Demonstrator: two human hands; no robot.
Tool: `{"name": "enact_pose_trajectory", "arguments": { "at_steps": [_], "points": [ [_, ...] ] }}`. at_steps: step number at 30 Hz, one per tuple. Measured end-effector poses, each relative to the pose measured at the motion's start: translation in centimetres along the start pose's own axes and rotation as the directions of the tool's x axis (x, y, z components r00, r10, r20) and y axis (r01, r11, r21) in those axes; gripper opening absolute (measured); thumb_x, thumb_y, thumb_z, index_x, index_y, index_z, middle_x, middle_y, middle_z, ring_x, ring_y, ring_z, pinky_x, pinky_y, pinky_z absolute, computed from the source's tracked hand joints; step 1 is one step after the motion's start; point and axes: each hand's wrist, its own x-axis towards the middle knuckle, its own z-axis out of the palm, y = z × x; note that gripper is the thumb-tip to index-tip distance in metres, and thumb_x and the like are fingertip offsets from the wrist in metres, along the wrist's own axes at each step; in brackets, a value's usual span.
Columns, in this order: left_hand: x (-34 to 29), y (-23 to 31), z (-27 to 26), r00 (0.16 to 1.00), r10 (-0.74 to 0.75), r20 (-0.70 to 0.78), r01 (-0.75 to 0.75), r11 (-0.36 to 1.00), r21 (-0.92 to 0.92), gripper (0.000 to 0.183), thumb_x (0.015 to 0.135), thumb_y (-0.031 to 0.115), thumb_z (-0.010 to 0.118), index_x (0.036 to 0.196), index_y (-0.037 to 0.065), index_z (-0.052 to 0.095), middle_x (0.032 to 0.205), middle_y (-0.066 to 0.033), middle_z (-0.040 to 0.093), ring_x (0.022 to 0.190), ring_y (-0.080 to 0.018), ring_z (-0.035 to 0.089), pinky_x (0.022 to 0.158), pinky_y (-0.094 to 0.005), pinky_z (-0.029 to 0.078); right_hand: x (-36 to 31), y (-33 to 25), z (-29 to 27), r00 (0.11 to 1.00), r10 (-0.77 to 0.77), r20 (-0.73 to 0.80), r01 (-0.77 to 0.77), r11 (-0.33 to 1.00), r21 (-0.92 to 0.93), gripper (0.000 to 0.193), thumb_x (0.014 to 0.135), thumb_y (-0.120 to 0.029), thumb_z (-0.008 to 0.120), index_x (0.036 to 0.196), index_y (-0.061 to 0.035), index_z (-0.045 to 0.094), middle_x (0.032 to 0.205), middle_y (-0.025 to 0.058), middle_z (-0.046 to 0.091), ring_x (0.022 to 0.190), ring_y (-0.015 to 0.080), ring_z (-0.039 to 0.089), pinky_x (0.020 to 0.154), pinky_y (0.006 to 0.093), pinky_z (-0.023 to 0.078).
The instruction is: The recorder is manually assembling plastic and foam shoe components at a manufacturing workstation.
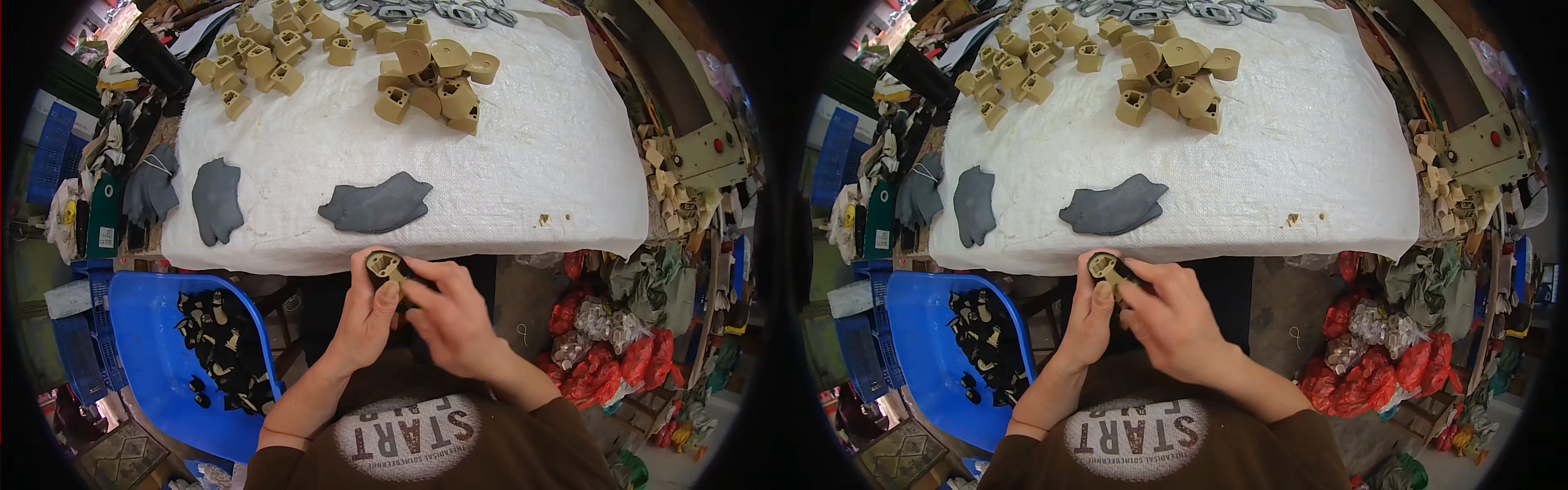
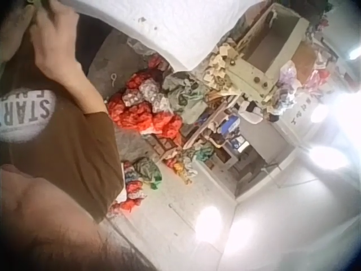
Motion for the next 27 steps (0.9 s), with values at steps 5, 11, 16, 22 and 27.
{"name": "enact_pose_trajectory", "arguments": {
  "at_steps": [5, 11, 16, 22, 27],
  "points": [
    [-0.1, 0.6, -0.1, 0.984, -0.064, 0.167, 0.097, 0.975, -0.200, 0.064, 0.093, 0.048, 0.038, 0.136, 0.003, 0.025, 0.081, -0.0052, 0.050, 0.060, -0.0100, 0.047, 0.052, -0.0236, 0.042, 1.0, 2.6, -2.4, 0.845, 0.454, 0.283, -0.510, 0.524, 0.682, 0.040, 0.079, -0.007, 0.066, 0.116, -0.0011, 0.052, 0.096, 0.0093, 0.063, 0.089, 0.0174, 0.059, 0.082, 0.0307, 0.046],
    [0.0, 1.3, 0.5, 0.955, -0.096, 0.281, 0.163, 0.961, -0.224, 0.065, 0.091, 0.047, 0.038, 0.134, 0.000, 0.026, 0.081, -0.0044, 0.050, 0.060, -0.0086, 0.045, 0.053, -0.0210, 0.037, 1.9, 4.0, -2.8, 0.839, 0.188, 0.511, -0.532, 0.485, 0.694, 0.066, 0.070, -0.004, 0.074, 0.128, -0.0016, 0.045, 0.103, 0.0083, 0.061, 0.097, 0.0156, 0.056, 0.085, 0.0296, 0.045],
    [-0.1, 1.1, 0.7, 0.972, -0.077, 0.221, 0.112, 0.982, -0.152, 0.054, 0.095, 0.039, 0.035, 0.133, 0.000, 0.027, 0.094, -0.0043, 0.048, 0.069, -0.0077, 0.043, 0.059, -0.0212, 0.036, 2.5, 3.6, -2.8, 0.864, 0.152, 0.480, -0.444, 0.680, 0.584, 0.056, 0.073, -0.002, 0.068, 0.125, -0.0019, 0.047, 0.097, 0.0053, 0.061, 0.089, 0.0137, 0.055, 0.081, 0.0280, 0.044],
    [0.2, 1.0, 1.4, 0.961, -0.177, 0.212, 0.259, 0.844, -0.470, 0.059, 0.094, 0.049, 0.031, 0.133, 0.005, 0.030, 0.084, -0.0029, 0.050, 0.059, -0.0112, 0.042, 0.054, -0.0261, 0.036, 1.1, 3.2, -0.6, 0.947, 0.307, 0.091, -0.302, 0.764, 0.570, 0.040, 0.076, -0.002, 0.063, 0.115, -0.0054, 0.056, 0.101, 0.0114, 0.058, 0.087, 0.0189, 0.056, 0.082, 0.0308, 0.045],
    [0.3, 1.5, 1.0, 0.862, -0.358, 0.359, 0.499, 0.475, -0.725, 0.047, 0.097, 0.044, 0.027, 0.129, 0.012, 0.036, 0.077, -0.0037, 0.046, 0.056, -0.0119, 0.039, 0.055, -0.0267, 0.038, 0.8, 2.8, -1.4, 0.983, 0.074, 0.168, -0.149, 0.855, 0.497, 0.023, 0.077, -0.003, 0.062, 0.100, -0.0077, 0.063, 0.123, 0.0122, 0.044, 0.113, 0.0283, 0.038, 0.097, 0.0390, 0.032]
  ]
}}
